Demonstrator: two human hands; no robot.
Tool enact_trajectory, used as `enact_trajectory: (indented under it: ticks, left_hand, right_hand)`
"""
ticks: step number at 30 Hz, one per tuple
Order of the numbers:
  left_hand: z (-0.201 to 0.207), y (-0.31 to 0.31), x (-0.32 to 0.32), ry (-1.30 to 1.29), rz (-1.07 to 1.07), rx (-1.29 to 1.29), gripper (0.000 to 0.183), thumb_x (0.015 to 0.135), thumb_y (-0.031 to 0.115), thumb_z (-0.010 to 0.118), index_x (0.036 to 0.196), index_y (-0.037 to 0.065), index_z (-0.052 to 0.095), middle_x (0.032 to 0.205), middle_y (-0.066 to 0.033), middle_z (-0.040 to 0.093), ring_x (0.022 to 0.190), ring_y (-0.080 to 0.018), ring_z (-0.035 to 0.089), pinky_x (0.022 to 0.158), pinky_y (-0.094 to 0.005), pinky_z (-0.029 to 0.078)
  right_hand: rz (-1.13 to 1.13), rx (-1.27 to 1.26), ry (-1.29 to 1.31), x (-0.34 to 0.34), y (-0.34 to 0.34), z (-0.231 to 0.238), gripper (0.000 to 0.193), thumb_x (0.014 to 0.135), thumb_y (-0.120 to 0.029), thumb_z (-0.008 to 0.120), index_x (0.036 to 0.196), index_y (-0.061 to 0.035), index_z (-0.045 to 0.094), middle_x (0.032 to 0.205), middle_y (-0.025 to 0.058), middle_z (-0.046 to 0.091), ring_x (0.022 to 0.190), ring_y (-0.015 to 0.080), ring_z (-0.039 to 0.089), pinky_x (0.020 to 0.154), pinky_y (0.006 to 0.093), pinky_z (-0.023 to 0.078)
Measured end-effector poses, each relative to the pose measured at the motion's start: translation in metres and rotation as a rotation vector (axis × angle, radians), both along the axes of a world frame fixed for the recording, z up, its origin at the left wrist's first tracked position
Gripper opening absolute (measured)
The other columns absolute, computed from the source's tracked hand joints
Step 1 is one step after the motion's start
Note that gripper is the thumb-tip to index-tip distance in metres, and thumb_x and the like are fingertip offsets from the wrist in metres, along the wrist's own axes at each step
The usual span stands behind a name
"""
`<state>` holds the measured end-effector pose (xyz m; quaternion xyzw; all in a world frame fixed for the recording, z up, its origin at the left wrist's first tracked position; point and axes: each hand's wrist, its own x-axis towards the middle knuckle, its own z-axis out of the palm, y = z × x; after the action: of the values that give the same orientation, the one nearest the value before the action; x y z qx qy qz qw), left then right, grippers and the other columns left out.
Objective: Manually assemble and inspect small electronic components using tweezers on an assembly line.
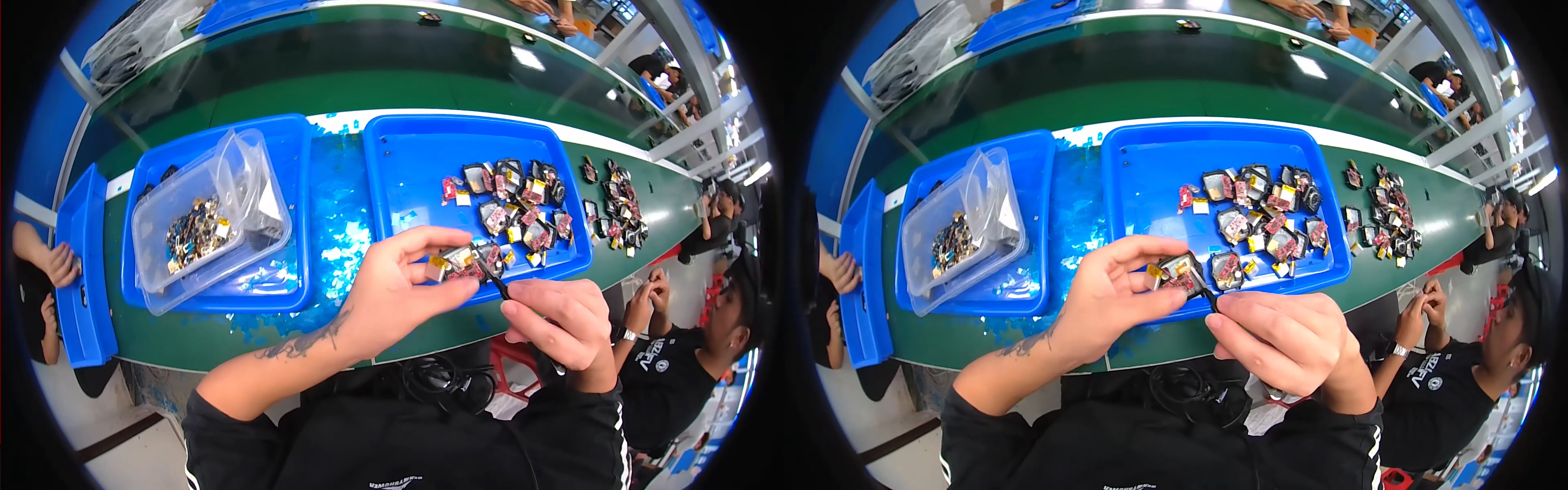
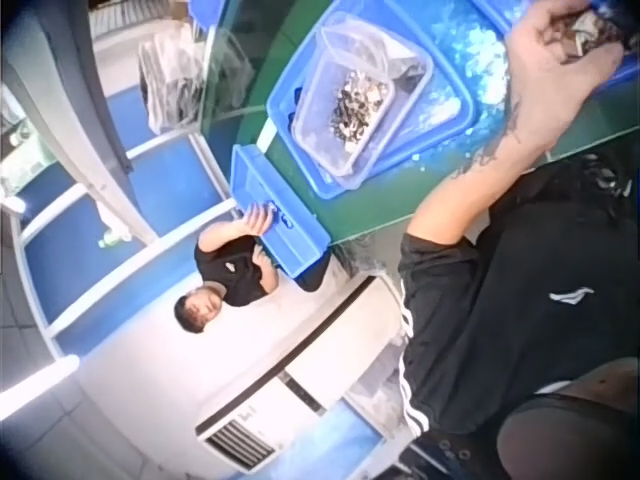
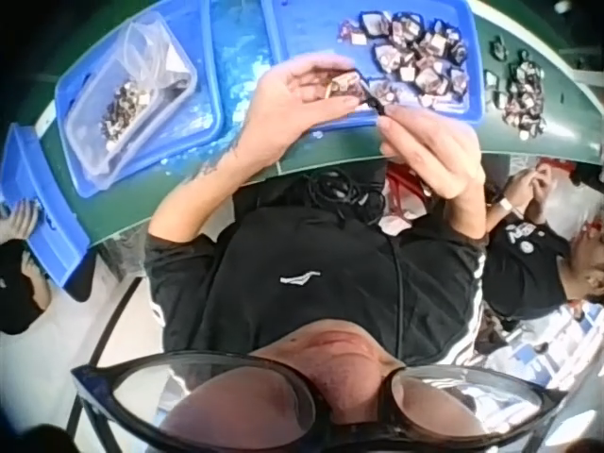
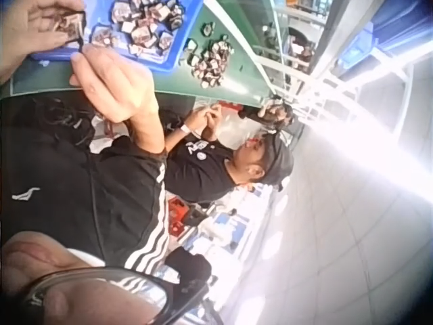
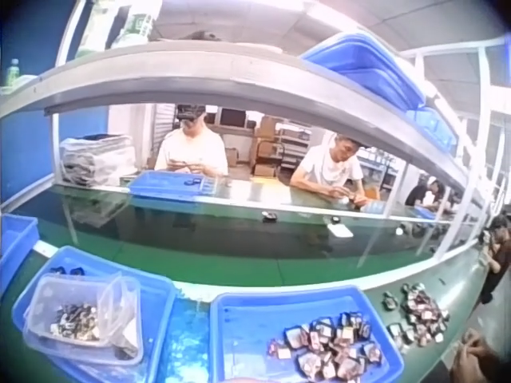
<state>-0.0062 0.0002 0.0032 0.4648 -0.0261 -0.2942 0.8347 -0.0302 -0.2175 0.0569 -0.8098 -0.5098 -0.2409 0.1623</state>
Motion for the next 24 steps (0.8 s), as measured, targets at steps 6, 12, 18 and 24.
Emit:
enact_trajectory:
  ticks: [6, 12, 18, 24]
  left_hand:
    - [0.01, -0.003, -0.009, -0.426, 0.145, 0.118, 0.062, 0.075, -0.015, 0.066, 0.13, -0.002, 0.039, 0.136, -0.0199, 0.042, 0.113, -0.0247, 0.057, 0.09, -0.0328, 0.054]
    - [0.004, -0.005, -0.012, -0.699, 0.26, 0.239, 0.059, 0.074, -0.014, 0.068, 0.126, -0.003, 0.043, 0.135, -0.02, 0.042, 0.114, -0.0258, 0.056, 0.089, -0.033, 0.055]
    - [0.003, -0.007, -0.013, -0.845, 0.258, 0.186, 0.06, 0.072, -0.014, 0.071, 0.124, -0.005, 0.042, 0.132, -0.0236, 0.042, 0.116, -0.0289, 0.055, 0.091, -0.0353, 0.054]
    - [0.0, -0.005, -0.017, -0.759, 0.285, 0.138, 0.071, 0.066, -0.006, 0.08, 0.125, -0.002, 0.041, 0.125, -0.0207, 0.049, 0.119, -0.0264, 0.05, 0.098, -0.0382, 0.047]
  right_hand:
    - [-0.137, 0.215, 0.071, -0.016, 0.005, -0.012, 0.032, 0.073, -0.014, 0.077, 0.097, 0.0043, 0.067, 0.089, 0.0174, 0.067, 0.076, 0.0243, 0.068, 0.059, 0.0301, 0.057]
    - [-0.044, 0.312, -0.025, -0.017, 0.013, -0.025, 0.025, 0.077, -0.014, 0.075, 0.093, 0.0033, 0.067, 0.088, 0.0148, 0.065, 0.074, 0.0231, 0.069, 0.06, 0.0282, 0.059]
    - [-0.046, 0.312, -0.096, -0.017, 0.005, -0.024, 0.021, 0.077, -0.013, 0.073, 0.089, 0.003, 0.068, 0.087, 0.0141, 0.065, 0.073, 0.0228, 0.069, 0.06, 0.0281, 0.059]
    - [-0.036, 0.397, 0.039, -0.022, -0.001, -0.026, 0.025, 0.076, -0.014, 0.075, 0.094, 0.0021, 0.068, 0.09, 0.0143, 0.067, 0.074, 0.0223, 0.069, 0.059, 0.0276, 0.057]
